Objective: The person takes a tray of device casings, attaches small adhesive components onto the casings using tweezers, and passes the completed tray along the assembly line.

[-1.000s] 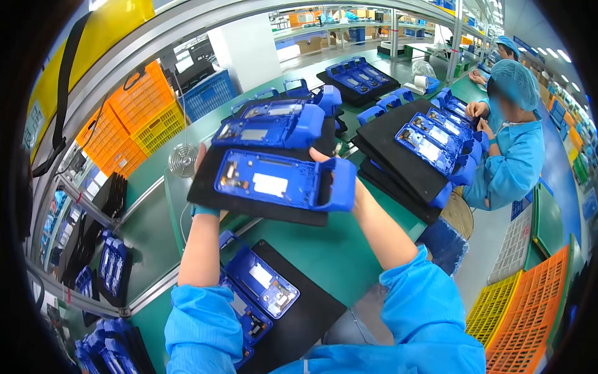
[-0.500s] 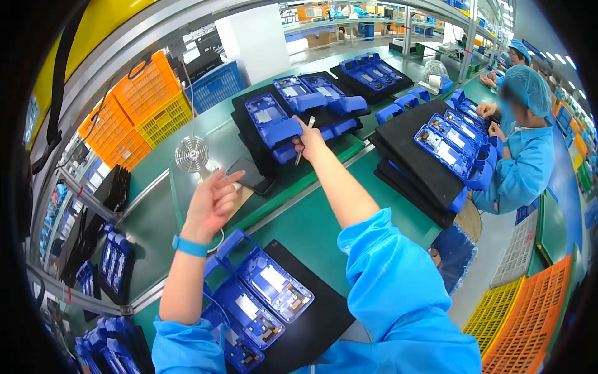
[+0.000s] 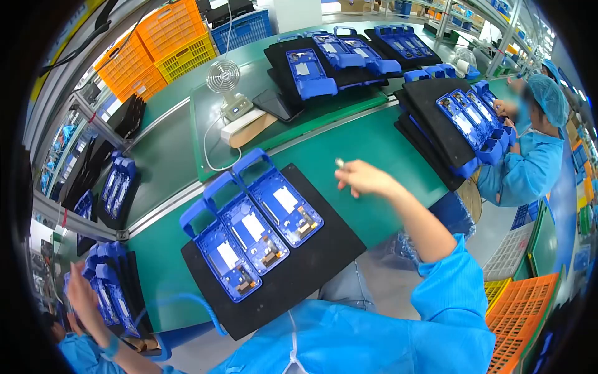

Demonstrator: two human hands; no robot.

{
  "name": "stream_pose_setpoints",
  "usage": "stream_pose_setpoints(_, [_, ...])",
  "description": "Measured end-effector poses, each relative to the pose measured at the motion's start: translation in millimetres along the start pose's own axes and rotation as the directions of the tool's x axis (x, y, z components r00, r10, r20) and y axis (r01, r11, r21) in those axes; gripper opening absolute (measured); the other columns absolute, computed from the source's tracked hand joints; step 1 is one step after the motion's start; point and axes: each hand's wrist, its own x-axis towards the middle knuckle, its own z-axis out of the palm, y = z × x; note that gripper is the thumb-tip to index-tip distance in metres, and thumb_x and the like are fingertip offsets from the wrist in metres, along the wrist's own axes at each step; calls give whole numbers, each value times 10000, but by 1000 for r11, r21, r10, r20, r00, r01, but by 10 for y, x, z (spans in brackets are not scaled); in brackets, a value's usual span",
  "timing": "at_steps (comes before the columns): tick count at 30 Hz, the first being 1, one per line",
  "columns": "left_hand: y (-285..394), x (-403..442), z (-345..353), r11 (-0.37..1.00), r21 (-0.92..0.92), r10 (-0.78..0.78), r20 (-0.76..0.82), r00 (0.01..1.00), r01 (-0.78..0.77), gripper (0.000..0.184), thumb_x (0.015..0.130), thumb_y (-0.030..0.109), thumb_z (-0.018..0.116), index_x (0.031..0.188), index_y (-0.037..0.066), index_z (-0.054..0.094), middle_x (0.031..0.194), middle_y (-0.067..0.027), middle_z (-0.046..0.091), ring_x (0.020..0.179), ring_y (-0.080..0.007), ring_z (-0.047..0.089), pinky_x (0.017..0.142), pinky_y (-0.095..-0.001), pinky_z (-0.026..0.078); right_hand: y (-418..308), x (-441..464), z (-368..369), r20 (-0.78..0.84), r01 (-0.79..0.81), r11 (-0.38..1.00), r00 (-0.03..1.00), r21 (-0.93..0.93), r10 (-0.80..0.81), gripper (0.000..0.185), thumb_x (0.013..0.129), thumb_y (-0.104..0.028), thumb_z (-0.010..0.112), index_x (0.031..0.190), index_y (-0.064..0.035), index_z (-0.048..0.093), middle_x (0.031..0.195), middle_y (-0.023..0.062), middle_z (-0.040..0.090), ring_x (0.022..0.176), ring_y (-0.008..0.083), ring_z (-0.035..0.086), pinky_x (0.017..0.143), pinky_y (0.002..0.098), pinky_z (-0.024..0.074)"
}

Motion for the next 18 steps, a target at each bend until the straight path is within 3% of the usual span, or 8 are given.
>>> stream_pose_setpoints(2, [-324, -273, 178, 716, 666, 229, 57, 972, -207, 352, 918, 215, 401, 837, -61, 604, 652, -110, 594, 559, -206, 552, 547, -321, 441, 61, -86, 246, 105, 53, 998, 993, 22, -55, 378, 871, -293, 490, 992, 64, 523, 817, 105, 620, 470, 102, 498, 431, 248, 396])
stream_pose_setpoints(4, [-590, -721, 633, 800, 594, -109, 270, 957, -77, 328, 884, 202, 450, 734, -48, 600, 609, -137, 570, 577, -183, 556, 546, -335, 424, 74, -133, 450, -60, 120, 971, 989, -205, -135, 465, 796, -387, 587, 940, 54, 556, 770, 118, 596, 602, 154, 545, 552, 274, 437])
stream_pose_setpoints(5, [-598, -848, 915, 748, 630, -443, 245, 862, 206, 306, 878, 185, 470, 717, -59, 562, 517, -78, 479, 512, -146, 498, 485, -305, 382, 159, -97, 528, -178, 202, 941, 950, -271, -256, 496, 767, -417, 615, 917, 52, 568, 762, 124, 587, 666, 171, 560, 601, 280, 446])
stream_pose_setpoints(7, [-1202, -988, 1235, 908, 326, -349, 238, 906, 264, 314, 879, 274, 516, 832, -20, 614, 463, 44, 322, 369, -47, 342, 330, -231, 243, 23, -133, 501, -149, 128, 964, 975, -235, -166, 486, 711, -378, 687, 911, 51, 574, 789, 118, 581, 775, 187, 558, 676, 284, 441])
stream_pose_setpoints(10, [-774, -925, 1693, 825, 159, -565, 199, 801, 542, 289, 871, 244, 543, 853, -38, 601, 470, 68, 312, 363, -17, 294, 325, -191, 195, 128, -54, 447, -66, 114, 990, 991, -82, -120, 450, 626, -212, 768, 933, 42, 559, 797, 86, 577, 766, 179, 556, 669, 282, 438])
stream_pose_setpoints(13, [-725, -925, 1781, 838, -3, -532, 223, 817, 546, 259, 855, 199, 565, 770, -43, 600, 478, 45, 374, 346, -35, 292, 320, -222, 187, 97, -152, 461, -92, 57, 986, 993, -157, -72, 405, 630, -202, 764, 885, 35, 557, 789, 82, 576, 763, 177, 554, 667, 278, 437])
stream_pose_setpoints(15, [-812, -929, 1693, 875, 105, -483, 255, 838, 472, 243, 849, 193, 572, 836, -48, 600, 545, -3, 451, 414, -70, 386, 391, -212, 276, 97, -208, 405, -99, 98, 974, 988, -204, -120, 364, 646, -186, 751, 869, 18, 549, 787, 78, 575, 758, 180, 553, 665, 281, 437])
stream_pose_setpoints(18, [-1005, -1044, 1535, 902, 311, -394, 316, 863, 299, 272, 837, 180, 585, 968, -57, 600, 678, -100, 606, 549, -140, 575, 533, -190, 456, -42, -405, 350, -19, -137, 986, 991, -96, 135, 362, 673, -205, 734, 933, -28, 555, 823, 82, 556, 786, 159, 529, 704, 289, 426])
